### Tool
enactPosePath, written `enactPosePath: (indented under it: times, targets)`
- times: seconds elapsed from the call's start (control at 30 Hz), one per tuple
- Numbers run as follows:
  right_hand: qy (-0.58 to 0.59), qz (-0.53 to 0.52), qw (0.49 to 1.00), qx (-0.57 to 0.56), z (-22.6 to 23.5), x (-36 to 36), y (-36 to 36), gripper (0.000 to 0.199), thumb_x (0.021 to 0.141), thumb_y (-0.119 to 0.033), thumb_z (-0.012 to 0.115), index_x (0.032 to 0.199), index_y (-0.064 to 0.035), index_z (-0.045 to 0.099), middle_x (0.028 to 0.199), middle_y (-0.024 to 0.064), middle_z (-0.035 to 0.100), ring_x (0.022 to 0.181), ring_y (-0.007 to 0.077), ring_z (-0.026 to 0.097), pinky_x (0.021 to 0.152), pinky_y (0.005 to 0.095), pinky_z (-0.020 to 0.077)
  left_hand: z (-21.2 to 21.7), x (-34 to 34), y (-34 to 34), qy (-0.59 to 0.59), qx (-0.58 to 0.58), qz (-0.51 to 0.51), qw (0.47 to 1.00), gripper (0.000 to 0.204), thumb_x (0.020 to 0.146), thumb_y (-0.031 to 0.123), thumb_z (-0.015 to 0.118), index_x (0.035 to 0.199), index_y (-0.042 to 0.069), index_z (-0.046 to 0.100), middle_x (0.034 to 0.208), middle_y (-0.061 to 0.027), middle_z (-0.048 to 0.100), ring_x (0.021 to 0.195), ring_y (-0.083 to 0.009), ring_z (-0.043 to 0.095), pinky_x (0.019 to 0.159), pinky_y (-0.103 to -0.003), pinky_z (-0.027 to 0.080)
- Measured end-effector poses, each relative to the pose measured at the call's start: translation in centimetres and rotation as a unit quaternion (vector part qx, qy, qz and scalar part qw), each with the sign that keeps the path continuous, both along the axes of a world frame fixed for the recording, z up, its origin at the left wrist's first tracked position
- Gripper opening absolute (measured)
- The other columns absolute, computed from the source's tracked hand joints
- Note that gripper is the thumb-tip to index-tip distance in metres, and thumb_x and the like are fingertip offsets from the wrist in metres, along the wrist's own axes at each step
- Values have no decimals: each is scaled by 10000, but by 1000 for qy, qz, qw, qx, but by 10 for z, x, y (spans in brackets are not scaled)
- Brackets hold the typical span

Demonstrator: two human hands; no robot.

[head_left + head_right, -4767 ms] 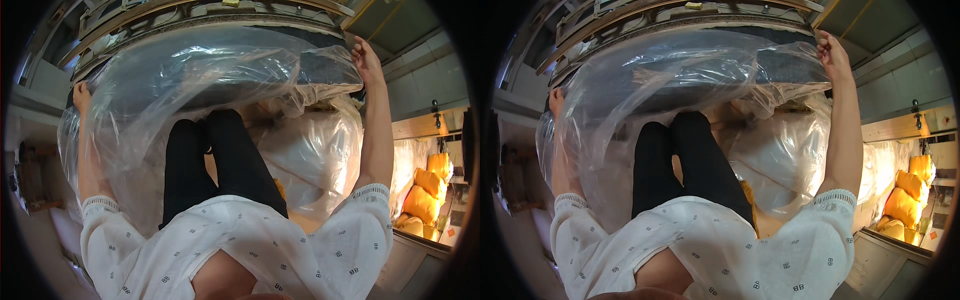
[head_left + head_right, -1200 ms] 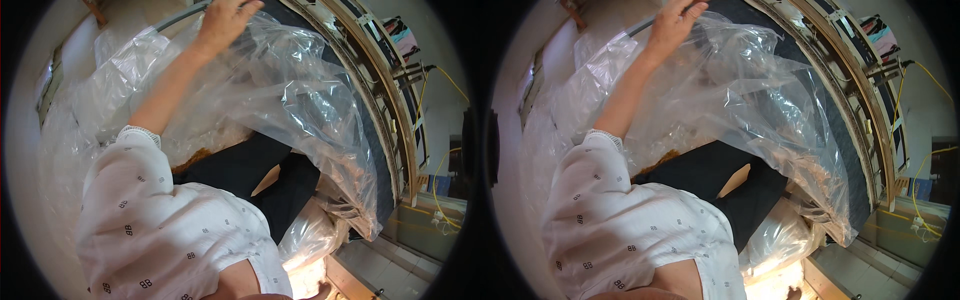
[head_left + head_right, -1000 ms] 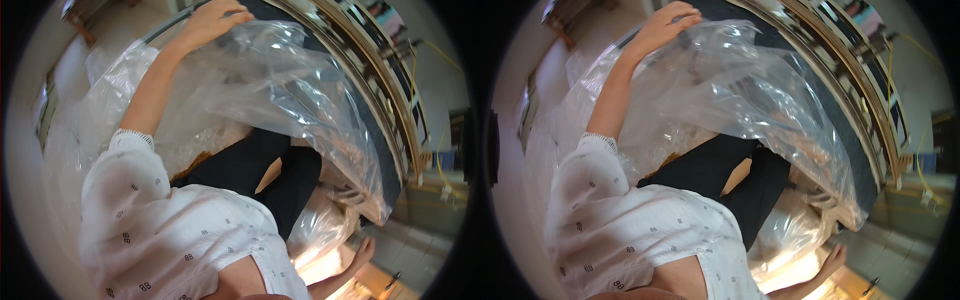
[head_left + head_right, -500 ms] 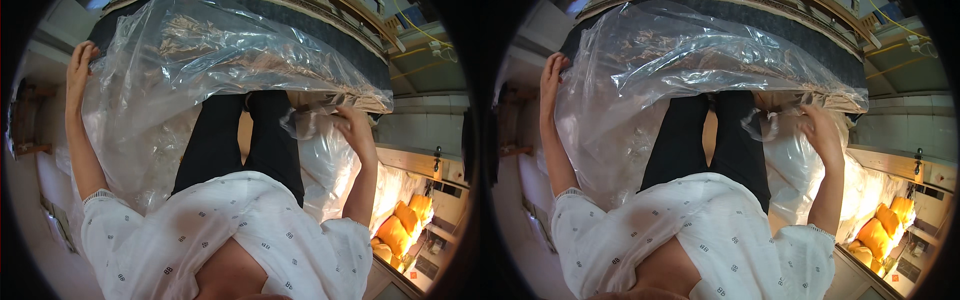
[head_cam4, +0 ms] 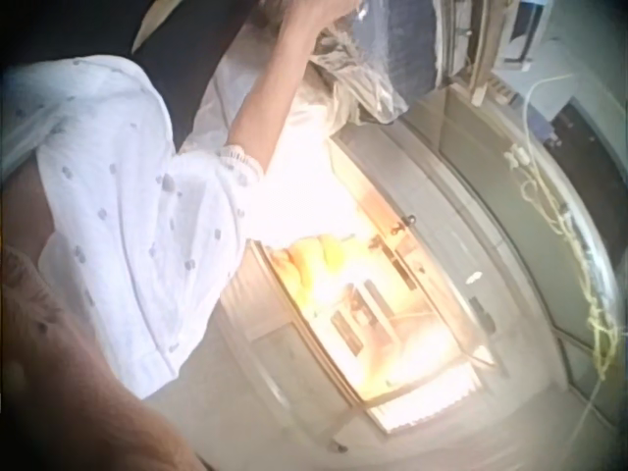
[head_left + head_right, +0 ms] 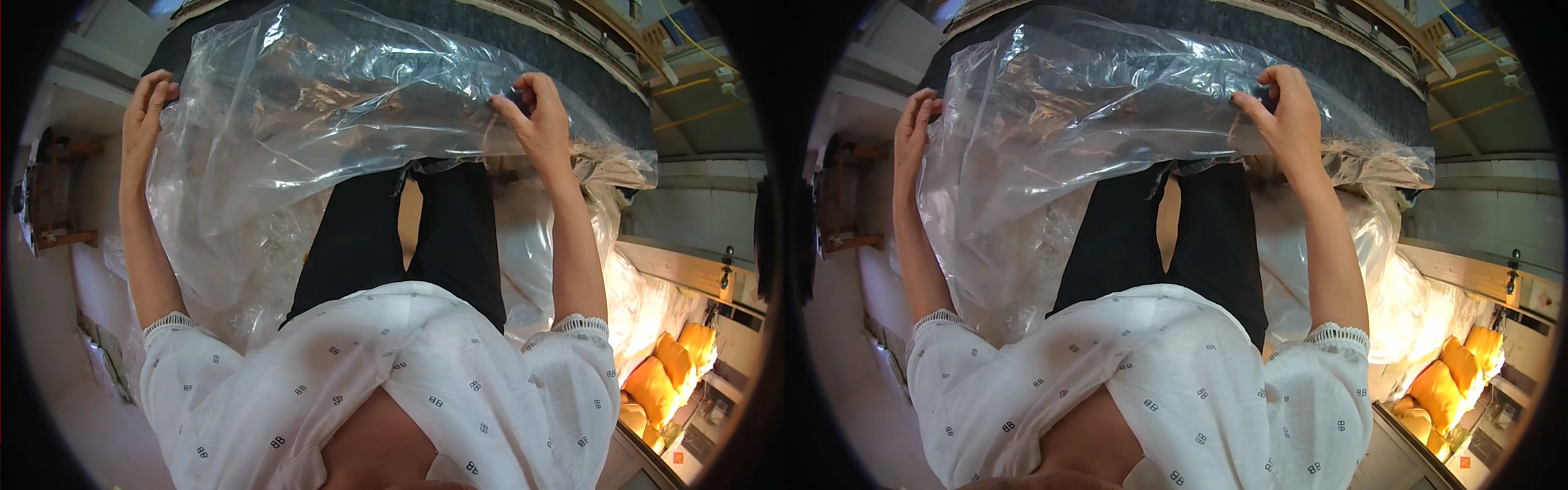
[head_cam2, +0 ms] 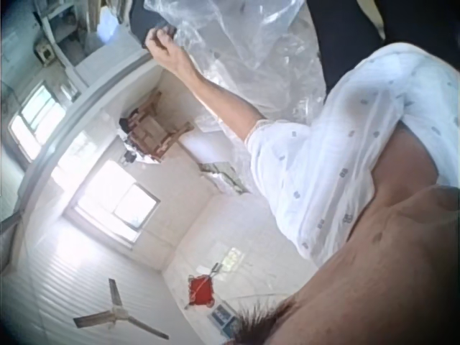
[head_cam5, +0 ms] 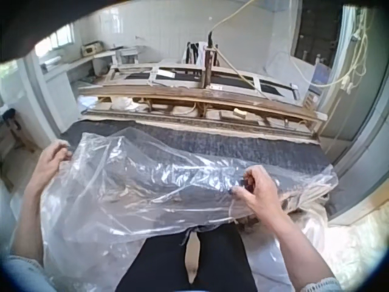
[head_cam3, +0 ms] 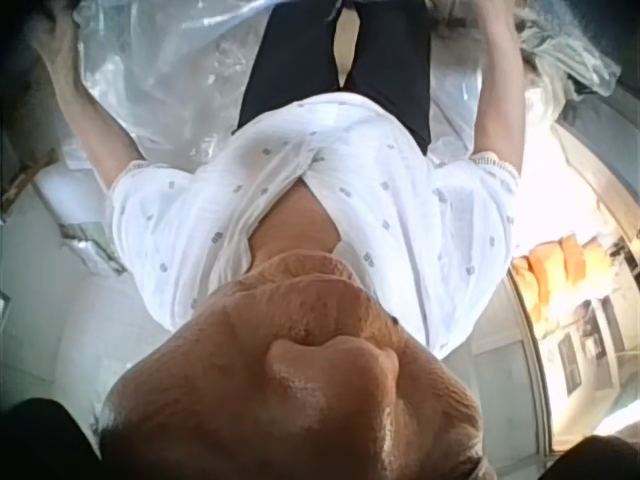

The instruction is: The person is wrapping a large curved component in clear plastic film.

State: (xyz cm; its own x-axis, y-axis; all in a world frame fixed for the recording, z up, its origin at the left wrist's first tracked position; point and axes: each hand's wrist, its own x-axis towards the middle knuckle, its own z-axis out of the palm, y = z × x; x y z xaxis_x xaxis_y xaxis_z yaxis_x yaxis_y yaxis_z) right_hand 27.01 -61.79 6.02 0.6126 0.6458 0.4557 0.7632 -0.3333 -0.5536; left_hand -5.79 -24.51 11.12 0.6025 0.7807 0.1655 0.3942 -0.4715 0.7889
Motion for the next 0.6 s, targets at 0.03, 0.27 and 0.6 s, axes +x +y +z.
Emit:
enactPosePath:
  times: [0.03,0.27,0.6]
  targets:
    - [2,-9,1000,-12,-3,1,0,289,724,-224,730,911,-53,591,730,54,503,661,192,488,628,313,434,-7,1,5,0,-2,-2,1000,237,920,219,530,1075,53,599,1020,-9,608,993,-97,547,772,-228,415]
    - [-4,21,998,-59,-4,4,8,242,745,-201,709,937,-68,644,720,51,503,651,192,488,612,312,421,-38,-2,25,98,201,-119,967,202,844,115,569,1015,16,613,976,-55,590,916,-141,567,850,-245,418]
    - [152,-1,969,193,24,15,-6,137,942,-122,468,1005,-32,550,1028,67,601,984,137,519,900,275,393,-30,6,20,-94,136,-61,984,184,940,209,496,1048,72,556,954,-9,626,933,-103,589,720,-217,462]
